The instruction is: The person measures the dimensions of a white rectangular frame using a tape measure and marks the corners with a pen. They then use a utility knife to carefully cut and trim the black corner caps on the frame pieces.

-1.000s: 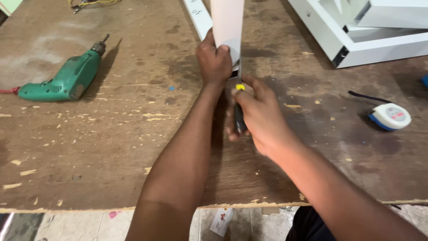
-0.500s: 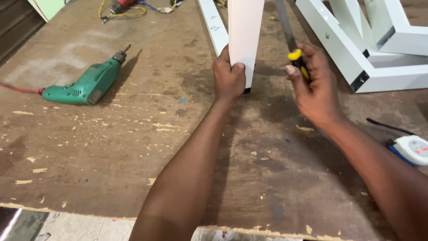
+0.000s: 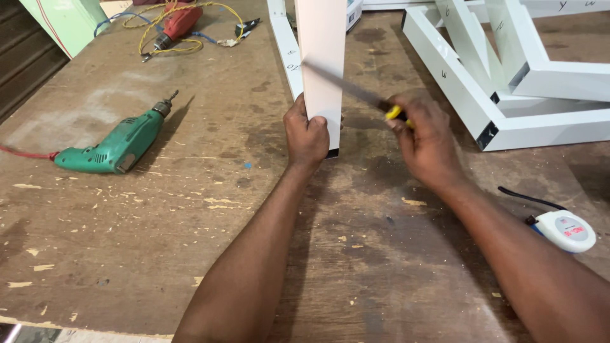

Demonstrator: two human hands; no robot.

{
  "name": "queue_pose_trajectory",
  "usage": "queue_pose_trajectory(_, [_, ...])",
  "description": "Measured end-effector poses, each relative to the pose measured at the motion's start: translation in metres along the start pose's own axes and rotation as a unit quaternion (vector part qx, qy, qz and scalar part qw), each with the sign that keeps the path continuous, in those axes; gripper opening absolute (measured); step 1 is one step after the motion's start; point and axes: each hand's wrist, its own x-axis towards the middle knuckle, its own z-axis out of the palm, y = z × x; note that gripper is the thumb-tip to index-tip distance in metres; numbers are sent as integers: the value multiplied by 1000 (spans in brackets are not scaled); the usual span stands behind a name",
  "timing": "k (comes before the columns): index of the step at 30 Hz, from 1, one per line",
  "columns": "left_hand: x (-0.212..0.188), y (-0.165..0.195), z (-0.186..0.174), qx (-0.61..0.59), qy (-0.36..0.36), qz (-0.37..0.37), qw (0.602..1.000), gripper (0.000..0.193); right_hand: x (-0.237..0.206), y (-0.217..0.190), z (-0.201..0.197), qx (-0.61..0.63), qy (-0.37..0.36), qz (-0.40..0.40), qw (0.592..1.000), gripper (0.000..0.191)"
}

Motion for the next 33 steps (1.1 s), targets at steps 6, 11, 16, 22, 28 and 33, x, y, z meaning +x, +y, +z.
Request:
queue_pose_trajectory(6, [2, 0, 1, -6, -2, -53, 999, 41, -3, 4, 0, -19, 28, -28, 999, 33])
queue_pose_trajectory(11, [2, -5, 0, 29, 4, 5, 1000, 39, -1, 0, -4, 42, 9, 83, 996, 35])
queue_pose_trajectory(16, [2, -10, -1, 43, 8, 2, 999, 43, 1, -1, -8, -3, 19, 38, 999, 37])
queue_pose_trajectory(22, [2, -17, -2, 54, 9, 54, 997, 40, 1, 3, -7, -16, 17, 26, 999, 36])
queue_pose_trajectory(28, [1, -18, -3, 26, -3, 34, 999, 43, 0, 4, -4, -22, 11, 44, 999, 37])
queue_pose_trajectory(33, [1, -16, -3, 2, -16, 24, 1000, 32, -1, 0, -6, -51, 12, 4, 999, 39])
